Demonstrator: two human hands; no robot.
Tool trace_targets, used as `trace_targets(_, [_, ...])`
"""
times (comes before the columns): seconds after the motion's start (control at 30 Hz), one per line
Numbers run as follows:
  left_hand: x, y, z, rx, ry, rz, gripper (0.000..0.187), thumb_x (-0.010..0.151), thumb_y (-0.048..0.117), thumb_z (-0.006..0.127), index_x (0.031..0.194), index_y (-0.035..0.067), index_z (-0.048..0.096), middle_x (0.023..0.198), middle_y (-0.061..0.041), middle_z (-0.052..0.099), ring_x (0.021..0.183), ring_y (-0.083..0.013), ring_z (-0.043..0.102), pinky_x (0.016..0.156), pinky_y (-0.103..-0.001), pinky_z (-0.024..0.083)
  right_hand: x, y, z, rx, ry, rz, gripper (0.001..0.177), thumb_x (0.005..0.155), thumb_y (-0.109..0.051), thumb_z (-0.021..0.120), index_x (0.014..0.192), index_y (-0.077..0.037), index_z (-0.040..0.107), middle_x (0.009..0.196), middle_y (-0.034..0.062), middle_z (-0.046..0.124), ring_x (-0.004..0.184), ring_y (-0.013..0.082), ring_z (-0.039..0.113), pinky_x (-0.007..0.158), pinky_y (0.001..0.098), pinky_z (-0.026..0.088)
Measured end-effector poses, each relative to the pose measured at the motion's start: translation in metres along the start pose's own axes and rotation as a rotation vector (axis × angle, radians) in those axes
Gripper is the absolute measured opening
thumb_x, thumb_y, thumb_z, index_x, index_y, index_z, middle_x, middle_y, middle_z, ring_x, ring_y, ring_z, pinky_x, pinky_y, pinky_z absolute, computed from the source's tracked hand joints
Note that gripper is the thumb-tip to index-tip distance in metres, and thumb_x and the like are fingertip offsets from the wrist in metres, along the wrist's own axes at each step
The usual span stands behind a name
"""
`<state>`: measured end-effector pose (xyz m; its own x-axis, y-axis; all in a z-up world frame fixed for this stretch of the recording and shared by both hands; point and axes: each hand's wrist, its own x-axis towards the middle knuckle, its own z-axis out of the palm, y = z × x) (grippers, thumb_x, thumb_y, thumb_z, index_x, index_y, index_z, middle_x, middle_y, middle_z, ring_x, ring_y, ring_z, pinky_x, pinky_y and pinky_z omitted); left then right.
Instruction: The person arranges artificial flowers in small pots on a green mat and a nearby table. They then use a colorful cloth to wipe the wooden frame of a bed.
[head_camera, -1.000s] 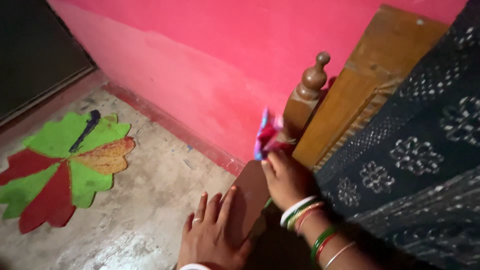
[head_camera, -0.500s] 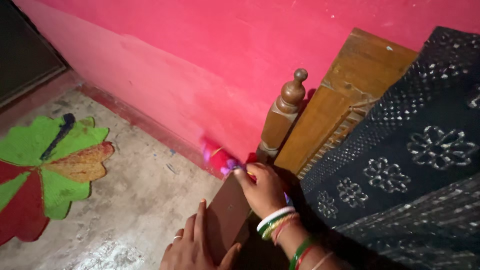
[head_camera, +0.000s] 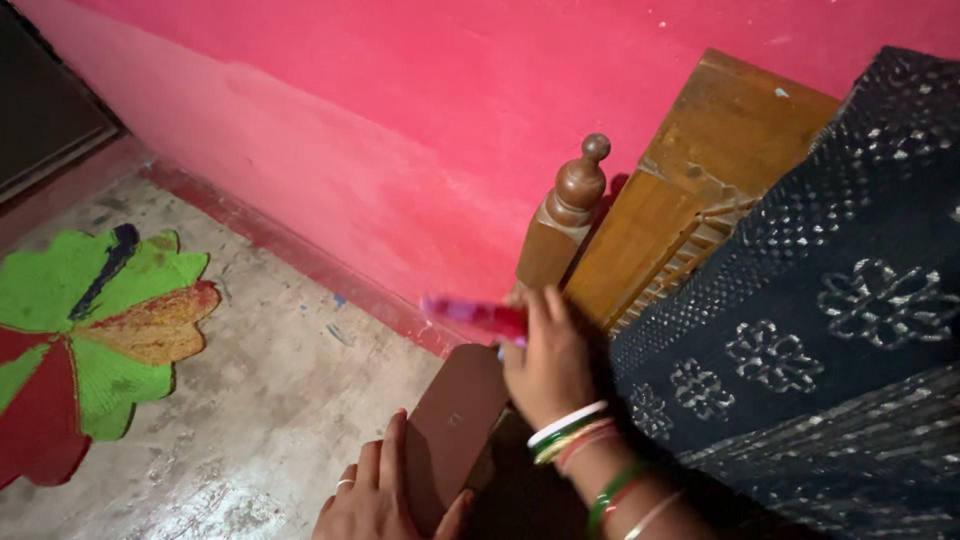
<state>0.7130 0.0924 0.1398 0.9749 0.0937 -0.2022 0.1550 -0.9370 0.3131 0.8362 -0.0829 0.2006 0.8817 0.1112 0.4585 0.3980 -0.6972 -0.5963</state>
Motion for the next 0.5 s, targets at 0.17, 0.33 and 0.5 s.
trace_targets(0.17, [-0.002,-0.005,0.001,0.008,0.047,0.025,0.135,0.058,0.078,0.078,0.163,0.012,0.024,0.131,-0.015,0.056,0.106,-0.0388,0.069,0.075,-0.045,0.061,0.027,-0.007,-0.055,-0.295,0.284,-0.373,0.037,0.089,-0.002,0.073,0.124,-0.016,0.071,0.119,0.0089,0.057,0.112,0.0307,0.053,0.098,0.0399,0.044])
trace_targets(0.33, [-0.003,-0.004,0.005,0.023,0.073,0.023,0.131,0.057,0.079,0.075,0.161,0.014,0.028,0.126,-0.012,0.06,0.094,-0.0328,0.072,0.07,-0.044,0.062,0.026,0.008,-0.038,-0.733,0.221,-0.12,0.034,0.085,-0.009,0.065,0.114,-0.025,0.073,0.126,0.0033,0.056,0.111,0.0307,0.049,0.097,0.0518,0.034])
trace_targets(0.5, [0.001,-0.006,0.008,0.052,0.246,0.122,0.13,0.056,0.087,0.072,0.153,0.008,0.037,0.115,-0.014,0.064,0.083,-0.0316,0.074,0.059,-0.045,0.061,-0.022,0.018,-0.004,-0.524,-0.052,-0.082,0.037,0.079,-0.002,0.061,0.11,-0.018,0.072,0.119,0.0027,0.059,0.111,0.0311,0.052,0.094,0.0467,0.04])
